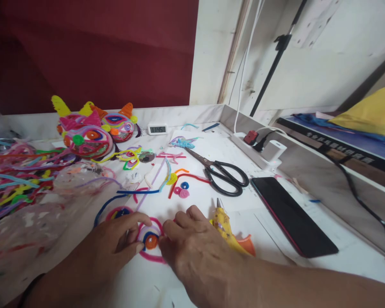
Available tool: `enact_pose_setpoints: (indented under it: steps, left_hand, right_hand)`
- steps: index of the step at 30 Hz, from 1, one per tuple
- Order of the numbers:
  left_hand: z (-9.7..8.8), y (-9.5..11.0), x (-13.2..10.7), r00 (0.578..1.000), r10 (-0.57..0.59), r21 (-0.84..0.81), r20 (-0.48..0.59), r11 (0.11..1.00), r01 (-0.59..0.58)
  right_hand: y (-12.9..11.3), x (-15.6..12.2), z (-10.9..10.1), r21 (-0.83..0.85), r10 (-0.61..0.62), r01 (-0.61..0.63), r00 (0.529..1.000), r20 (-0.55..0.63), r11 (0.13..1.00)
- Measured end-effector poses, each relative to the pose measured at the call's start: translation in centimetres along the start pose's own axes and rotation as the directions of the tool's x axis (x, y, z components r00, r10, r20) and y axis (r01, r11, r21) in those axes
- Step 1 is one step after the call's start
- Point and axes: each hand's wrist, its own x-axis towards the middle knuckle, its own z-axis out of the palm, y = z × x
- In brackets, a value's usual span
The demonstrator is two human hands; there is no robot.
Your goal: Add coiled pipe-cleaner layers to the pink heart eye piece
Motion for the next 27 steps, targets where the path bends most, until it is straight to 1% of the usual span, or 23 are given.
enact_pose_setpoints:
  steps: [5, 7, 11, 15, 18, 27]
  left_hand:
    - [-0.02, 0.02, -0.13, 1.0, -0.006, 0.018, 0.003, 1.0, 0.005]
    - [-0.08, 0.07, -0.24, 1.0, -0.01, 0.017, -0.01, 1.0, 0.01]
    - [-0.13, 0.03, -0.3, 0.999, -0.006, 0.006, -0.049, 1.0, 0.006]
    - [-0.06, -0.19, -0.17, 0.999, -0.007, -0.02, -0.045, 1.0, 0.006]
    - [-0.1, -0.21, -0.15, 0.999, 0.006, -0.051, -0.045, 0.999, -0.008]
    - [-0.25, -0.06, -0.2, 0.999, 0.013, -0.08, -0.044, 0.997, -0.017]
  right_hand:
    - [-0.18, 0.24, -0.03, -0.09, -0.003, -0.003, 0.998, -0.07, 0.996]
    - [-0.2, 0.24, 0.06, -0.108, 0.0, -0.009, 0.997, -0.082, 0.994]
    - [-0.13, 0.15, 0.11, -0.092, -0.005, 0.0, 0.998, -0.055, 0.996]
    - [-0.03, 0.17, -0.12, -0.102, -0.032, 0.029, 0.999, -0.033, 0.994]
    - [0.06, 0.31, -0.34, -0.104, -0.047, 0.048, 0.999, 0.005, 0.993]
    - [0.13, 0.43, -0.43, -0.116, -0.06, 0.061, 0.998, 0.008, 0.991]
